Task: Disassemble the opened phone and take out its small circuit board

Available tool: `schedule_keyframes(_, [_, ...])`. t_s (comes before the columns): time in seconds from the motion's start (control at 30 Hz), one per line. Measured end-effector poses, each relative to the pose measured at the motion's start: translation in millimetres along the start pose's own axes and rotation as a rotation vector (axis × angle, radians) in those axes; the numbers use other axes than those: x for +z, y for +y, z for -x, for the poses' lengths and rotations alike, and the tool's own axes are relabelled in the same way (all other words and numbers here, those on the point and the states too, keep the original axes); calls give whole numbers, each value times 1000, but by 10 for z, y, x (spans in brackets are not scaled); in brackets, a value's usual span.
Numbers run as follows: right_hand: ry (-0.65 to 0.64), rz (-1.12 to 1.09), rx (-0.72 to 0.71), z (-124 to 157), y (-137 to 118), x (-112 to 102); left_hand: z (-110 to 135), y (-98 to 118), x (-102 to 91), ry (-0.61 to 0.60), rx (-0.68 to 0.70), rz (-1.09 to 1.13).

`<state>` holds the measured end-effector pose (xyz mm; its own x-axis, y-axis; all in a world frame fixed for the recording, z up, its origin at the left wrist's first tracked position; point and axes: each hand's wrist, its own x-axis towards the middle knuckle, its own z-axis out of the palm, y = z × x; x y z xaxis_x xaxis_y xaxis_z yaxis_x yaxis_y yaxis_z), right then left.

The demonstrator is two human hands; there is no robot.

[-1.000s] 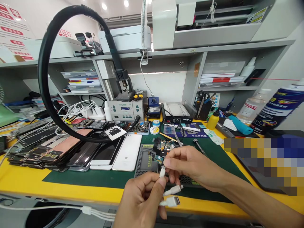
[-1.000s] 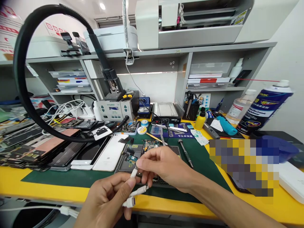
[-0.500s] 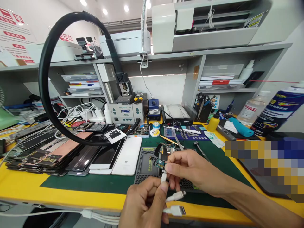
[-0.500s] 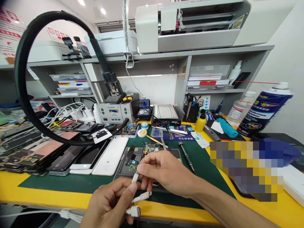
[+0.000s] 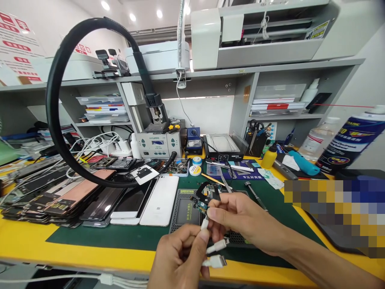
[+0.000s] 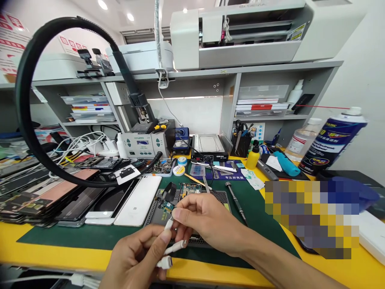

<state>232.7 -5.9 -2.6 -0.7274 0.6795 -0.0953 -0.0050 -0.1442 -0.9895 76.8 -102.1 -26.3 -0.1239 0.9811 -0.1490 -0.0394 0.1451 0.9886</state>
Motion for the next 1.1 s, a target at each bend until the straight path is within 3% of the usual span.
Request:
schedule_keyframes(0.23, [58, 22, 15, -9, -15, -2, -23, 25, -75, -124, -84, 101])
schedule_keyframes(0.4, [109, 21, 2, -16, -19, -16, -1, 14, -71, -77, -72, 81])
schedule_keyframes(0.77, [93, -78, 143, -2, -47, 14, -12, -33, 62, 99, -2, -9])
schedule_keyframes(1.1, [97, -23, 112, 3, -45, -6, 9, -9, 71, 132, -3, -43])
